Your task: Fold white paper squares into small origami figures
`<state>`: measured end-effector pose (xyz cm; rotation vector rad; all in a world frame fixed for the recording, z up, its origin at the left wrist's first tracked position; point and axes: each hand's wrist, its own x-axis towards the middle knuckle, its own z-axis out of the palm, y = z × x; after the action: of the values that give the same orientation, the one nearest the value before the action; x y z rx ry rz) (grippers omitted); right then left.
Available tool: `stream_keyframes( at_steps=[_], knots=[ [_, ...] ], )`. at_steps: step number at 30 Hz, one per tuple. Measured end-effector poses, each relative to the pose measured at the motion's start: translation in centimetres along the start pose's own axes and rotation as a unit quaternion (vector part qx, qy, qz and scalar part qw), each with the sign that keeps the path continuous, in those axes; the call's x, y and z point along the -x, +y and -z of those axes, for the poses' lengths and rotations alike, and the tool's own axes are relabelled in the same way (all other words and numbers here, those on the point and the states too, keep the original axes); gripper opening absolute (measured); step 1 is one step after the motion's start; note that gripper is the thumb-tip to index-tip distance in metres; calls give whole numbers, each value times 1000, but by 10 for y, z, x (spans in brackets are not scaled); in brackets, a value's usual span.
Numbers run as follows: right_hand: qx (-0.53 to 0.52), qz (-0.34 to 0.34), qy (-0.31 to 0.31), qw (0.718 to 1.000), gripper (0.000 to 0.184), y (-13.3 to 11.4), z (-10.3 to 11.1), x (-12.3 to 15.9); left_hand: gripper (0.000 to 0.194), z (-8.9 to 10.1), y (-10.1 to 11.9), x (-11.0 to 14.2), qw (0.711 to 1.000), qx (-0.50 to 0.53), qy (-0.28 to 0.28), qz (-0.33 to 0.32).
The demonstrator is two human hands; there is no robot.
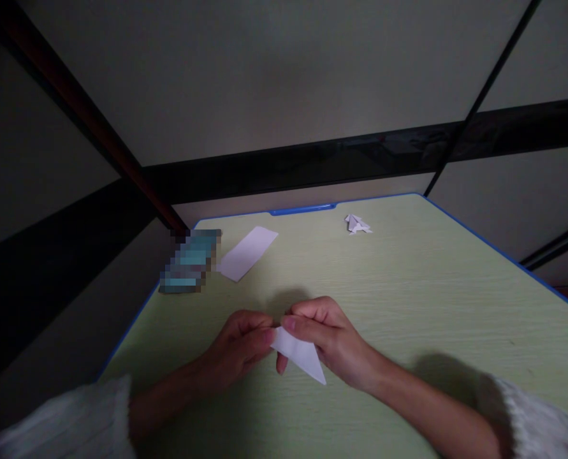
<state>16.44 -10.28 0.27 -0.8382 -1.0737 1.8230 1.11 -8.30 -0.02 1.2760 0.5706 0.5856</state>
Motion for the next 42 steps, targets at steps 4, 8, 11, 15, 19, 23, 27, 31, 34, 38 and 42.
stream_keyframes(
  at_steps=[4, 8, 11, 15, 19, 23, 27, 31, 34, 38, 42],
  knots=[
    [-61, -16, 10, 998, 30, 0, -3, -1, 41, 0, 1, -1, 999, 26, -21, 3],
    [-71, -16, 14, 997, 30, 0, -3, -3, 40, 1, -1, -2, 999, 46, -8, -18],
    [-51, 3, -3, 999, 26, -2, 0, -3, 37, 2, -3, -3, 997, 53, 42, -21],
    [37, 29, -40, 998, 23, 1, 6, -4, 34, 3, -4, -5, 991, 80, 99, -26],
    [97, 19, -72, 992, 26, 1, 9, -3, 30, 7, -4, -6, 997, 50, 55, -5],
    [181, -22, -134, 974, 25, -4, 8, -1, 34, 10, 0, -3, 995, -83, -7, 49],
    [238, -54, -161, 956, 23, -5, 8, -1, 38, 7, 5, 0, 972, -224, -25, 62],
    [247, -60, -167, 952, 28, -4, 8, -1, 38, 3, 6, 1, 947, -321, -11, 21],
    [265, -63, -183, 945, 27, -5, 6, 0, 37, 2, 5, 2, 928, -373, -15, 5],
    [275, -67, -199, 938, 27, -7, 4, 0, 33, 3, 6, 2, 911, -407, -49, -36],
    [265, -62, -219, 937, 29, -6, 4, 0, 32, 4, 4, 3, 889, -438, -83, -104]
  ],
)
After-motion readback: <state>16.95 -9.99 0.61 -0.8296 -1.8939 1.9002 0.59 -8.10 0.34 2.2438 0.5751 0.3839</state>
